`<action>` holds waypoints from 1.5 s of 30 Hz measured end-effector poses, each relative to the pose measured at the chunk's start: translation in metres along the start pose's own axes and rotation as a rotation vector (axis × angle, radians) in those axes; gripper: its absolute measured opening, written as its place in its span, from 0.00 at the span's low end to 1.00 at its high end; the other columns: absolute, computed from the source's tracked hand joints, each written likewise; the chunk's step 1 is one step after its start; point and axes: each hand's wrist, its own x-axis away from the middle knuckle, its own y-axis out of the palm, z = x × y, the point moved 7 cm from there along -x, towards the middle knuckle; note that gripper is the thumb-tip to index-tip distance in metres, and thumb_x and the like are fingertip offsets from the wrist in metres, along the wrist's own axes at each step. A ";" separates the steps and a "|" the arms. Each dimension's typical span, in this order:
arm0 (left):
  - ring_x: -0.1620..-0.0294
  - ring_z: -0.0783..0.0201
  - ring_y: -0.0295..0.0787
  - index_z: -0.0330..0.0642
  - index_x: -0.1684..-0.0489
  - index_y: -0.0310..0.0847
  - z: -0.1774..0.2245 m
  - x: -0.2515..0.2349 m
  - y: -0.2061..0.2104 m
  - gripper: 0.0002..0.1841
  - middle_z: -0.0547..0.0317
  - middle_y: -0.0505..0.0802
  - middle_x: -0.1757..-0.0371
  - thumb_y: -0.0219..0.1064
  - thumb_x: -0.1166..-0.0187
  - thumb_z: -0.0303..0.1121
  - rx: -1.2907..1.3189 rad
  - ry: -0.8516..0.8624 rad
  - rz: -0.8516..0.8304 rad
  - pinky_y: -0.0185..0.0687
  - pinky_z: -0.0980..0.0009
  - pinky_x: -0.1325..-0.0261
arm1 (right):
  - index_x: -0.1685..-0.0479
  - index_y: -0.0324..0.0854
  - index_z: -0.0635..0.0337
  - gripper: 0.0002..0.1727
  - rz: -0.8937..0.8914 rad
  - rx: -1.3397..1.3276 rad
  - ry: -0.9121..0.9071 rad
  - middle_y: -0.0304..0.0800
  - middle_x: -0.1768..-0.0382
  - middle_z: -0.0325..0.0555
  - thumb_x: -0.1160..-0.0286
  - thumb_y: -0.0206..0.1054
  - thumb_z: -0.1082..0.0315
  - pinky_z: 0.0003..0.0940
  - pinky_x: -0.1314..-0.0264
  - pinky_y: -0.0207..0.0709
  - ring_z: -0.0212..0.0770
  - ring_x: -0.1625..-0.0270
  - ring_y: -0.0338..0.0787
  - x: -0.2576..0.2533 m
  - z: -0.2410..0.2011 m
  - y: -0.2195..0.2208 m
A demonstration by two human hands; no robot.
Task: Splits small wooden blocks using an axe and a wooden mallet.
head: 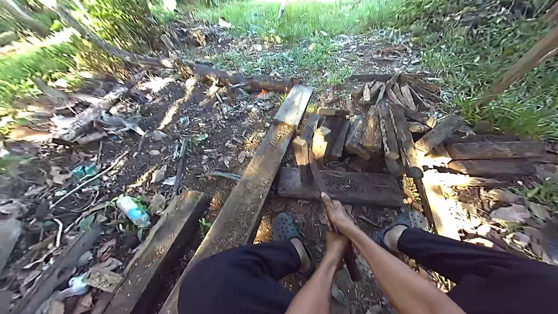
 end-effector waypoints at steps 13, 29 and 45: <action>0.81 0.65 0.86 0.36 0.65 0.82 0.110 0.045 -0.009 0.11 0.58 0.87 0.78 0.75 0.39 0.30 0.031 0.616 0.027 0.85 0.63 0.75 | 0.59 0.78 0.55 0.48 0.050 -0.245 -0.363 0.75 0.87 0.44 0.26 0.35 0.17 0.39 0.84 0.81 0.41 0.89 0.78 0.064 -0.118 -0.047; 0.83 0.56 0.86 0.34 0.59 0.82 0.003 0.014 -0.012 0.12 0.49 0.88 0.78 0.73 0.24 0.35 0.054 0.172 0.141 0.85 0.56 0.79 | 0.64 0.78 0.61 0.44 -0.015 -0.080 0.054 0.78 0.82 0.46 0.17 0.39 0.25 0.44 0.79 0.82 0.44 0.85 0.81 0.009 0.004 0.013; 0.86 0.58 0.83 0.30 0.44 0.77 -0.011 -0.010 0.002 0.20 0.48 0.87 0.78 0.77 0.29 0.28 0.072 0.122 0.083 0.83 0.60 0.83 | 0.65 0.79 0.62 0.45 -0.027 -0.054 0.025 0.79 0.83 0.47 0.16 0.38 0.26 0.44 0.80 0.82 0.44 0.86 0.80 -0.012 0.027 0.008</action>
